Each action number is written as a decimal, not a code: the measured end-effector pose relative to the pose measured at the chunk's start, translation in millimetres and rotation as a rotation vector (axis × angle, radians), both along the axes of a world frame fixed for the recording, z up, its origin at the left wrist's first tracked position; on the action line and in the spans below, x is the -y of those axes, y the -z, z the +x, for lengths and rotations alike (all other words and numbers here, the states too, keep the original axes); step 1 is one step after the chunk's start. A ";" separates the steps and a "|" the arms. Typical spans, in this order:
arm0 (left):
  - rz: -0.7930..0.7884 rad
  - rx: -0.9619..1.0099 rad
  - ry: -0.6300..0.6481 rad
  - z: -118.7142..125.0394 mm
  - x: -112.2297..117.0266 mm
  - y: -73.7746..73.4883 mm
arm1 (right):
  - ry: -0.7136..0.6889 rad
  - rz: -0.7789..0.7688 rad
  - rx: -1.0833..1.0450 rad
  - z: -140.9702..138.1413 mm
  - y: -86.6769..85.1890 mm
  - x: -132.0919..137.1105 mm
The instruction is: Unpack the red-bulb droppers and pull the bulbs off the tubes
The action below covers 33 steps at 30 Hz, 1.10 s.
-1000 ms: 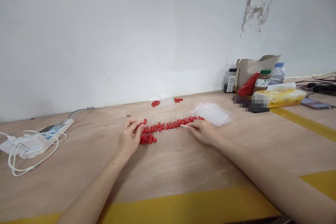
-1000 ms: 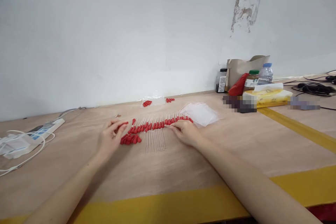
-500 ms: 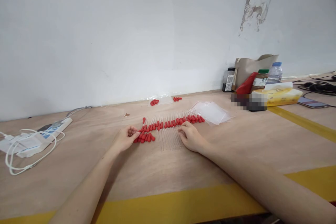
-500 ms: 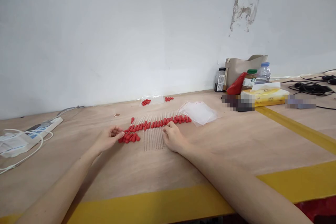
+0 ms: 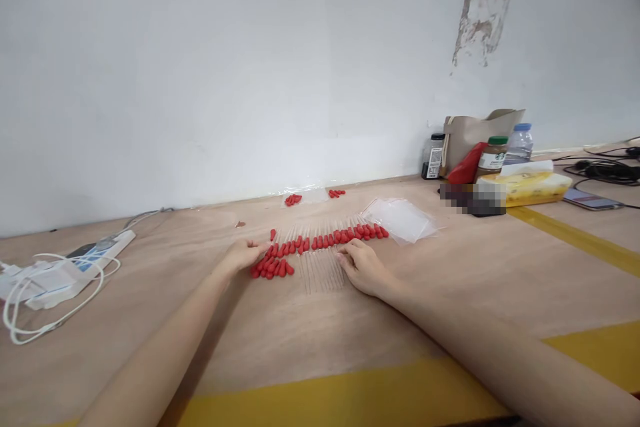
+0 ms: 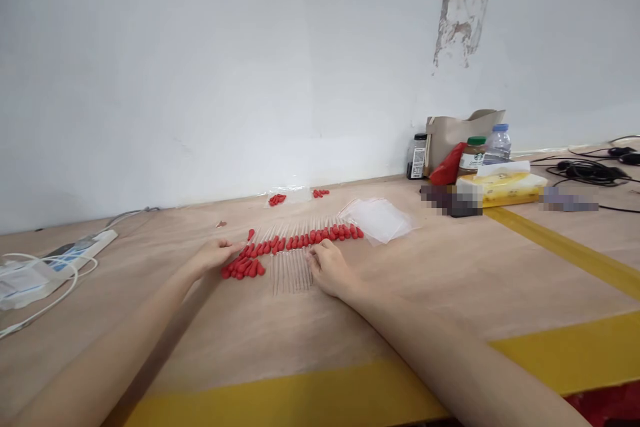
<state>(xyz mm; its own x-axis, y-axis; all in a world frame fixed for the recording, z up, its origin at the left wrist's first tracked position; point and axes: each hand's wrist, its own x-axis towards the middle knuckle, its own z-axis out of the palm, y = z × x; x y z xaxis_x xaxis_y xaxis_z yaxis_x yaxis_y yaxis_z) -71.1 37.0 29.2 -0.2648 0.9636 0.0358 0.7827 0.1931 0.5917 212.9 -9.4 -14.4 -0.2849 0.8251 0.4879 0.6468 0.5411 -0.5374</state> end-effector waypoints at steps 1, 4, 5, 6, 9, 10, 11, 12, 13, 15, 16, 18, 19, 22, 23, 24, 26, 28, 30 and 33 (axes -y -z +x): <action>-0.027 -0.004 0.001 2.1 -3.9 0.1 | 0.018 0.003 0.011 1.2 0.6 -1.1; -0.076 -0.019 0.003 8.2 -12.3 2.1 | 0.067 0.026 0.059 4.6 1.1 -3.1; -0.082 -0.025 0.006 10.0 -14.3 3.0 | 0.082 0.032 0.077 5.4 0.7 -3.2; -0.084 -0.031 0.010 11.8 -15.9 3.7 | 0.095 0.035 0.095 6.1 0.0 -3.1; -0.079 -0.051 0.026 16.6 -19.1 4.2 | 0.129 0.029 0.148 6.8 -2.8 -1.5; -0.075 -0.060 0.032 17.9 -19.6 3.7 | 0.139 0.025 0.164 6.9 -3.7 -0.9; -0.068 -0.070 0.038 19.0 -19.7 2.8 | 0.149 0.022 0.178 7.0 -4.3 -0.4; -0.059 -0.081 0.044 19.9 -19.5 1.6 | 0.161 0.021 0.191 7.1 -4.6 -0.2; -0.049 -0.091 0.051 20.5 -18.9 0.0 | 0.175 0.021 0.203 7.2 -4.5 -0.2; -0.027 -0.117 0.062 21.0 -16.5 -4.0 | 0.206 0.032 0.220 7.5 -3.5 -1.1; -0.015 -0.132 0.066 21.1 -14.6 -6.6 | 0.221 0.040 0.225 7.5 -2.6 -1.8; 0.014 -0.170 0.069 21.3 -9.4 -12.5 | 0.229 0.049 0.231 7.2 -1.0 -3.3; 0.033 -0.193 0.067 21.9 -5.9 -15.5 | 0.221 0.050 0.235 6.9 -0.4 -3.9; 0.158 -0.275 0.073 27.2 8.8 -21.9 | 0.171 0.056 0.246 5.4 -0.3 -4.1; 0.239 -0.308 0.094 30.6 14.8 -22.2 | 0.154 0.062 0.245 4.8 -0.7 -3.6; 0.327 -0.334 0.126 34.8 21.3 -21.2 | 0.140 0.066 0.241 4.2 -1.0 -3.1; 0.476 -0.340 0.219 45.1 34.2 -14.9 | 0.126 0.060 0.227 3.6 -1.6 -2.5; 0.535 -0.295 0.313 56.3 45.7 -3.6 | 0.135 0.040 0.185 4.2 -1.9 -3.1; 0.571 -0.275 0.390 66.2 54.1 10.6 | 0.182 0.054 0.076 6.7 -2.7 -4.7; 0.668 -0.323 0.503 75.8 60.3 30.8 | 0.287 0.189 -0.123 13.4 -6.6 -5.4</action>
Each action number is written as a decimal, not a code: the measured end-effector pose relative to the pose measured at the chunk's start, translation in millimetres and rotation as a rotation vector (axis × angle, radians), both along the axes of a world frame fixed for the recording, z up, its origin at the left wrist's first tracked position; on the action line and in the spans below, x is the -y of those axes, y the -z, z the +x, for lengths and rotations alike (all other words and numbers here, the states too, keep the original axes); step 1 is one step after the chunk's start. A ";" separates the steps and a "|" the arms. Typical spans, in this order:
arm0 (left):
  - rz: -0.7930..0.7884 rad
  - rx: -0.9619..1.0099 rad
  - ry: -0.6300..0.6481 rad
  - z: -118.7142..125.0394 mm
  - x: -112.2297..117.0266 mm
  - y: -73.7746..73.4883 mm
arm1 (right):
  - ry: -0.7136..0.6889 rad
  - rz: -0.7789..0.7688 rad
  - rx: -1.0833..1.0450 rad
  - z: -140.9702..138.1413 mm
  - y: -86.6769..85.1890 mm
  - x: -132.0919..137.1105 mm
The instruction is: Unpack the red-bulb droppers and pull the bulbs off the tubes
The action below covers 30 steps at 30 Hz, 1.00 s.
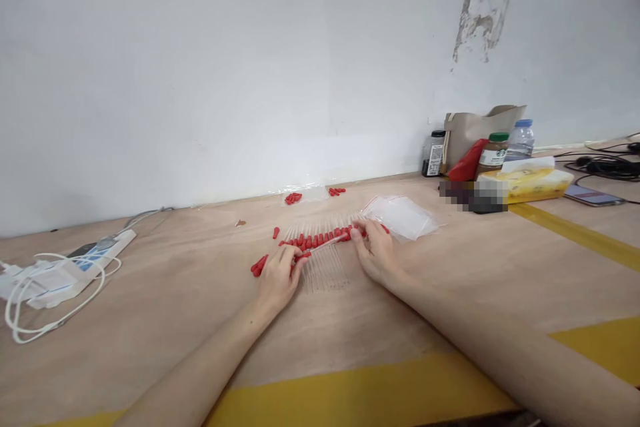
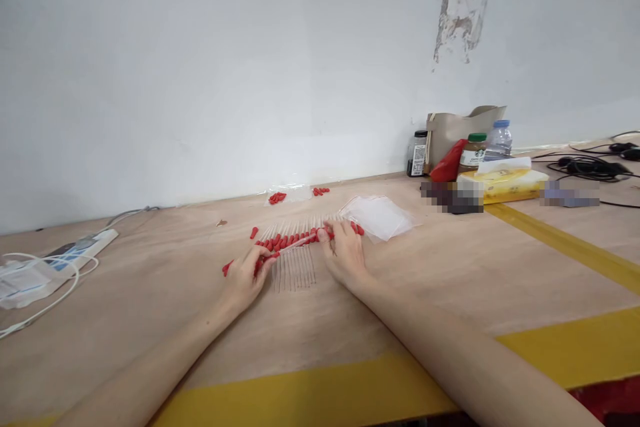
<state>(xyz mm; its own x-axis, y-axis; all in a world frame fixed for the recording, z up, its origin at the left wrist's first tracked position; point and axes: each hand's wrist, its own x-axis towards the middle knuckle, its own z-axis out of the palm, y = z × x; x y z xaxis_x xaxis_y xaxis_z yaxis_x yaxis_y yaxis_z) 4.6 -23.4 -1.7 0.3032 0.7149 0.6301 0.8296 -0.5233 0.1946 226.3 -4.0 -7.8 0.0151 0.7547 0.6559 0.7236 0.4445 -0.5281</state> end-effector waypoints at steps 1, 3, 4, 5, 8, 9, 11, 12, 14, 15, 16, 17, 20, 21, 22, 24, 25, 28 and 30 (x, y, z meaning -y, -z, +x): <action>0.032 -0.026 0.037 1.8 0.8 5.0 | 0.007 0.055 -0.010 2.4 -1.9 1.0; 0.094 -0.063 0.101 4.2 1.6 11.3 | -0.072 0.125 0.090 5.6 -5.5 4.9; 0.124 -0.072 0.125 5.0 1.9 12.8 | -0.143 0.140 0.174 6.0 -6.6 7.2; 0.152 -0.075 0.142 5.7 2.3 13.3 | -0.216 0.150 0.256 5.5 -7.0 9.4; 0.215 -0.077 0.193 7.4 4.2 11.7 | -0.347 0.175 0.413 -0.3 -3.1 13.1; 0.226 -0.079 0.207 7.8 4.7 10.7 | -0.361 0.183 0.435 -2.7 -0.8 13.3; 0.245 -0.089 0.211 8.2 5.5 8.6 | -0.383 0.198 0.457 -6.7 3.6 12.7; 0.253 -0.101 0.206 8.1 5.7 7.5 | -0.392 0.203 0.459 -7.9 5.2 12.3; 0.265 -0.147 0.206 7.3 6.1 5.2 | -0.408 0.213 0.450 -8.3 6.6 12.0; 0.269 -0.176 0.214 6.7 6.4 4.0 | -0.416 0.218 0.448 -7.7 6.5 12.2; 0.272 -0.204 0.226 6.1 6.9 2.8 | -0.424 0.223 0.450 -7.0 6.1 12.6; 0.275 -0.230 0.238 5.6 7.7 1.6 | -0.434 0.227 0.456 -6.1 5.6 13.1; 0.283 -0.293 0.258 5.8 10.9 -1.2 | -0.470 0.236 0.483 -4.4 4.3 15.5; 0.283 -0.305 0.263 6.1 12.0 -1.6 | -0.479 0.234 0.487 -4.0 4.1 16.2; 0.279 -0.311 0.267 6.1 12.7 -1.8 | -0.487 0.230 0.488 -3.3 3.9 16.8; 0.258 -0.307 0.279 4.0 13.3 -1.3 | -0.497 0.217 0.478 -0.6 3.1 16.7; 0.246 -0.294 0.279 1.5 13.1 -0.8 | -0.496 0.210 0.471 1.9 2.3 15.8; 0.217 -0.179 0.217 -11.5 10.5 -1.2 | -0.428 0.178 0.422 12.3 -2.1 9.7; 0.202 -0.043 0.129 -21.4 7.6 -5.3 | -0.313 0.130 0.333 17.5 -5.6 4.8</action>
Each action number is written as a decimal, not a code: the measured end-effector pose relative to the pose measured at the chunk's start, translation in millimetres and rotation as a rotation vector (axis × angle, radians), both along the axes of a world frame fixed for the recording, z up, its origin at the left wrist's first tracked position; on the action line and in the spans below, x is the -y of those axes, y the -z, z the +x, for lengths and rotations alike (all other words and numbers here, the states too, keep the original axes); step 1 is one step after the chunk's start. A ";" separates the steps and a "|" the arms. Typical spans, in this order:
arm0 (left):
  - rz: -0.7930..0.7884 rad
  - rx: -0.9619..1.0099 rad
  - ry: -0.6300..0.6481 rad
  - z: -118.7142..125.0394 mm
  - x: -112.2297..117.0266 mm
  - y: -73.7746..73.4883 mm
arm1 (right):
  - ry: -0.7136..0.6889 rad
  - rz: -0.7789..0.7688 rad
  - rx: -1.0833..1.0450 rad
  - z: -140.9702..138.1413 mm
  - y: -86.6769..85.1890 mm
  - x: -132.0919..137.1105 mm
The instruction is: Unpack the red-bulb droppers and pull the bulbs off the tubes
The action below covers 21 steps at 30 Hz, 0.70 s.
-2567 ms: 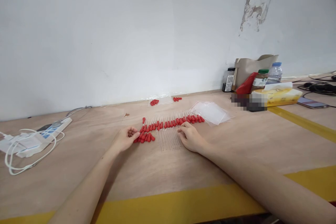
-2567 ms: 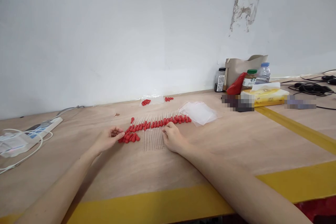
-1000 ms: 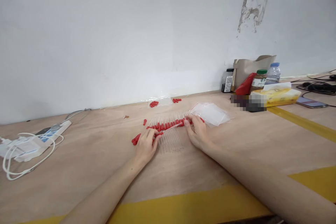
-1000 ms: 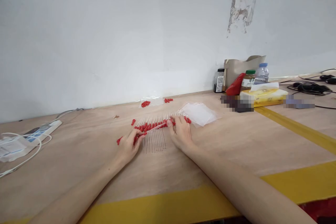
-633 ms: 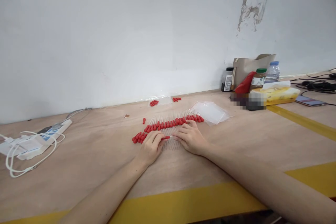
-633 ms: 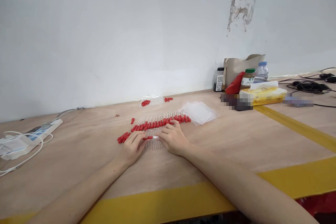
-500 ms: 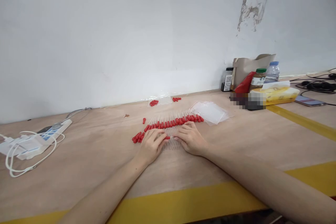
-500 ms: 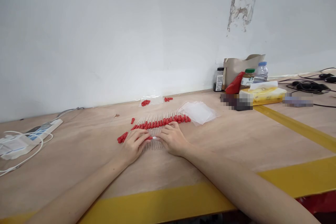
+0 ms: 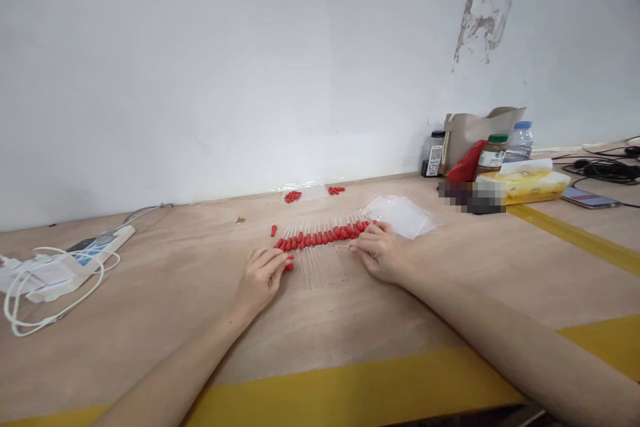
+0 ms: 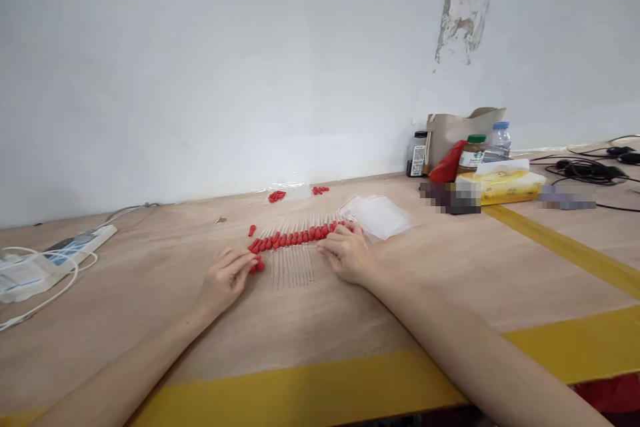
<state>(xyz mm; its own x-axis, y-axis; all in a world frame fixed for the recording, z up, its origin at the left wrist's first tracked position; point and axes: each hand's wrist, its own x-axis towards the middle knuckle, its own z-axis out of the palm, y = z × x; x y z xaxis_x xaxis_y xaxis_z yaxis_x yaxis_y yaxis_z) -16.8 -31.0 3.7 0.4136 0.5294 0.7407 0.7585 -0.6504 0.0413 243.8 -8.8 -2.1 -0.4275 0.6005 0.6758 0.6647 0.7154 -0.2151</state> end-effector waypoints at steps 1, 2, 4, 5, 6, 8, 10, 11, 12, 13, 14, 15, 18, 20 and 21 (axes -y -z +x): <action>-0.017 0.072 -0.041 -4.3 -1.8 -3.5 | 0.046 -0.033 -0.047 0.8 -1.3 -1.9; -0.035 0.142 -0.089 -8.3 -3.9 -7.9 | 0.074 -0.068 -0.088 0.2 -1.9 -3.1; -0.078 0.254 -0.198 -16.3 -8.8 -18.0 | 0.064 -0.134 -0.139 -4.2 -0.8 -3.6; -0.105 0.296 -0.258 -21.3 -11.6 -22.8 | 0.046 -0.160 -0.145 -7.2 0.7 -3.1; -0.141 0.331 -0.317 -27.3 -14.5 -27.0 | 0.039 -0.177 -0.144 -9.9 2.5 -2.4; -0.268 0.385 -0.398 -41.9 -20.2 -32.1 | 0.067 -0.197 -0.117 -13.5 5.7 -0.9; -0.445 0.448 -0.411 -57.1 -25.2 -32.4 | 0.134 -0.204 -0.058 -14.2 7.1 0.1; -0.521 0.484 -0.404 -63.5 -27.4 -30.8 | 0.179 -0.201 -0.027 -14.0 7.1 0.5; -0.579 0.520 -0.392 -68.5 -29.5 -28.2 | 0.224 -0.194 0.002 -13.8 6.7 0.9; -0.615 0.552 -0.385 -71.9 -31.5 -25.0 | 0.264 -0.185 0.031 -13.9 6.2 1.4; -0.636 0.575 -0.382 -73.9 -33.6 -21.3 | 0.296 -0.177 0.056 -14.5 5.8 2.1; -0.650 0.589 -0.382 -74.6 -35.6 -17.4 | 0.316 -0.173 0.073 -15.6 5.5 2.9; -0.717 0.597 -0.352 -73.6 -40.6 -6.8 | 0.313 -0.176 0.086 -21.4 5.9 6.7; -0.771 0.583 -0.326 -72.9 -42.2 -2.5 | 0.304 -0.186 0.075 -26.0 6.0 9.9; -0.790 0.576 -0.318 -72.9 -42.4 -1.5 | 0.308 -0.198 0.068 -28.1 5.7 11.6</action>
<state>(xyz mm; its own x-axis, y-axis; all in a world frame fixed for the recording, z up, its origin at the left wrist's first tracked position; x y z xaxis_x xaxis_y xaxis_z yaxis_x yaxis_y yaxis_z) -89.7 11.5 5.2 -0.1387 0.9748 0.1749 0.6204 -0.0521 0.7826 215.7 -20.4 -7.8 -0.2465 0.8241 0.5100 0.8597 0.4289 -0.2774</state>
